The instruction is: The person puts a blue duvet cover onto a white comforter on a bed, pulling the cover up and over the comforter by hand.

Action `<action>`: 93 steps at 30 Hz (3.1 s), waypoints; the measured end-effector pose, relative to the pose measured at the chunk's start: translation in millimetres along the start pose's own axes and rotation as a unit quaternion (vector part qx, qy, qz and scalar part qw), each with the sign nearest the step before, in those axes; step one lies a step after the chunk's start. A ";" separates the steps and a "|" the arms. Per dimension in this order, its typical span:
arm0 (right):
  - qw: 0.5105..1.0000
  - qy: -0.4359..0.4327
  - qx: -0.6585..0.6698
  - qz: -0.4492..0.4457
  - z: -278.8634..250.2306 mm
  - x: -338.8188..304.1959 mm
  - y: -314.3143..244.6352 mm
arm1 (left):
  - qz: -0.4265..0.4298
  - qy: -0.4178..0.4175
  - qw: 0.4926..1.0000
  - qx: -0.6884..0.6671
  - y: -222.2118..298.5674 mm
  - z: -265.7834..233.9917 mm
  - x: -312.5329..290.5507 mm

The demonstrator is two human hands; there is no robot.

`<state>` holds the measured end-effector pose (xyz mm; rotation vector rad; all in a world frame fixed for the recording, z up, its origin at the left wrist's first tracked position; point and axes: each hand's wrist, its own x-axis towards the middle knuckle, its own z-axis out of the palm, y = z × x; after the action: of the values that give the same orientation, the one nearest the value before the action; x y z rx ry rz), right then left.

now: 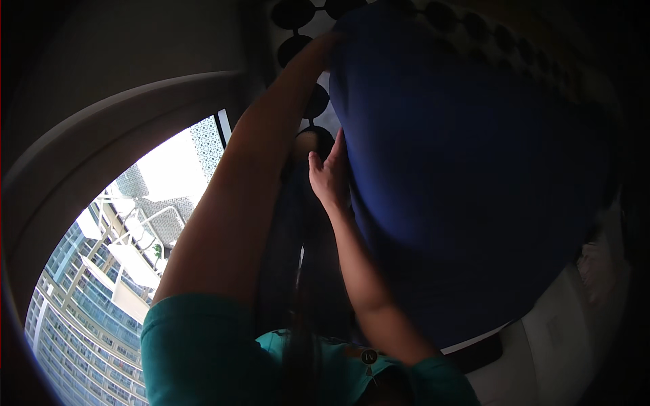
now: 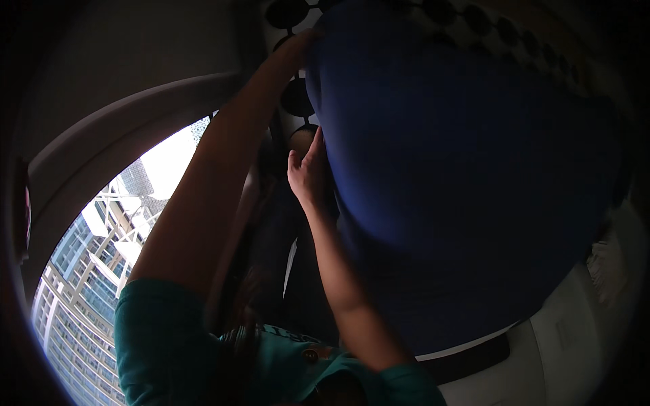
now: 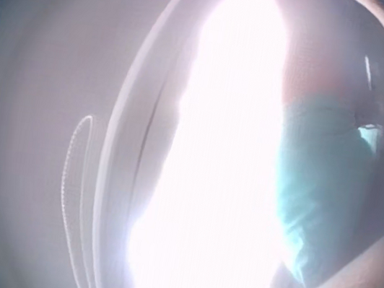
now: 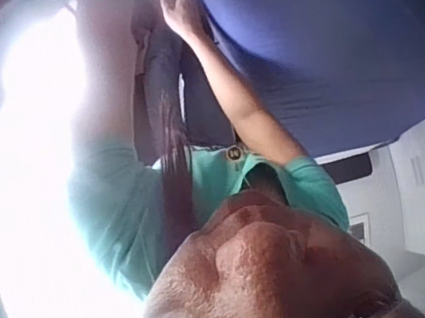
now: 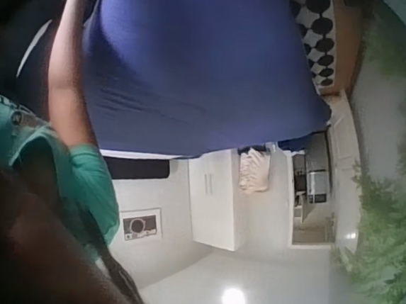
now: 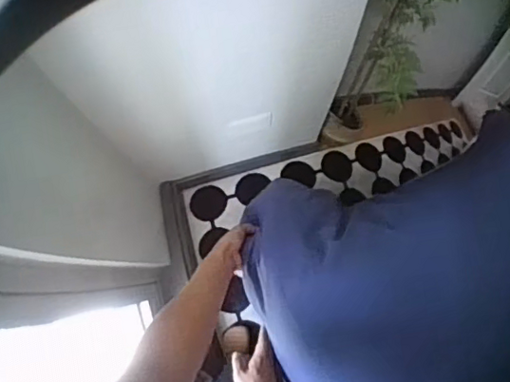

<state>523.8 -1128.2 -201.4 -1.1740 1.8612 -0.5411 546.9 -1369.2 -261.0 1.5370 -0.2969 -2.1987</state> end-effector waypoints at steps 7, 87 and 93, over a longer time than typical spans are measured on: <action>0.986 0.020 -0.073 0.148 15.5 27.7 49.3 | 0.063 -0.256 0.959 0.105 -24.5 56.2 46.1; 0.863 0.405 -0.179 0.242 -236.5 86.7 50.7 | 0.485 -0.542 0.185 0.661 -75.3 302.0 40.9; 0.824 0.512 -0.158 0.184 -239.8 78.7 43.2 | 0.560 -0.543 0.187 0.598 -70.6 310.9 19.6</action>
<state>285.9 -1195.7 -135.0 -0.6750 3.1202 -0.7305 235.8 -1338.9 -194.8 -0.7601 -2.7419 -0.7788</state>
